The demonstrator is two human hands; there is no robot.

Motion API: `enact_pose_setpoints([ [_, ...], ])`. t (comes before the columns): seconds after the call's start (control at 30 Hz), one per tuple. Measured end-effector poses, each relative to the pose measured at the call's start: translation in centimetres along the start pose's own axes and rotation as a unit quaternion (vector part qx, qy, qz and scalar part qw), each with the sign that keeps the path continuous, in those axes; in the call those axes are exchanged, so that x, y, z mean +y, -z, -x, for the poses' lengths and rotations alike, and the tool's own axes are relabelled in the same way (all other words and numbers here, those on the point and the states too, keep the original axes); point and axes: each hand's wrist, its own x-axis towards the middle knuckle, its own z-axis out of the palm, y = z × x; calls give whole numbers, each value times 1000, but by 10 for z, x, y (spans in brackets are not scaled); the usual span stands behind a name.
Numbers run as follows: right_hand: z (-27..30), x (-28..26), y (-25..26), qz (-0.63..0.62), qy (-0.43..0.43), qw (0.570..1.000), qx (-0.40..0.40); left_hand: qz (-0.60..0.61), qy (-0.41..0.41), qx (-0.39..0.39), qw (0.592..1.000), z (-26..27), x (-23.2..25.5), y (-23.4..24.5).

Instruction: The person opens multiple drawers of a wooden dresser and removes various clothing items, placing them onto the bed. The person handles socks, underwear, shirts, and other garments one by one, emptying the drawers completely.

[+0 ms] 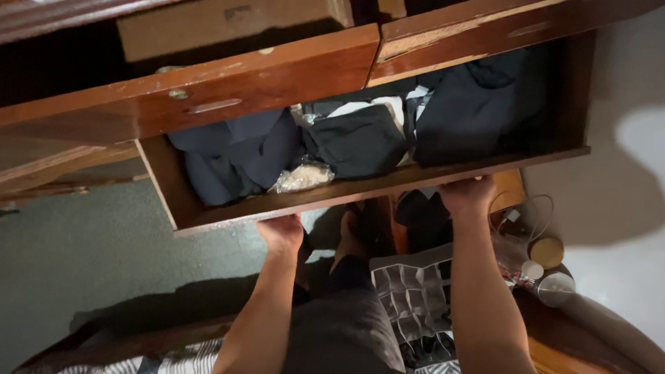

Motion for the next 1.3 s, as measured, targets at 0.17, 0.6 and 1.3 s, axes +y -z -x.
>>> enact_pose_setpoints([
  [0.17, 2, -1, -3, 38, -8, 999, 13, -74, 9, 47, 996, -14, 3, 20],
  [0.6, 38, 46, 54, -36, -46, 996, 68, -634, 67, -247, 730, 70, 38, 48],
  [1.3, 167, 114, -25, -23, 87, 995, 44, -483, -31, -307, 819, 86, 191, -12],
])
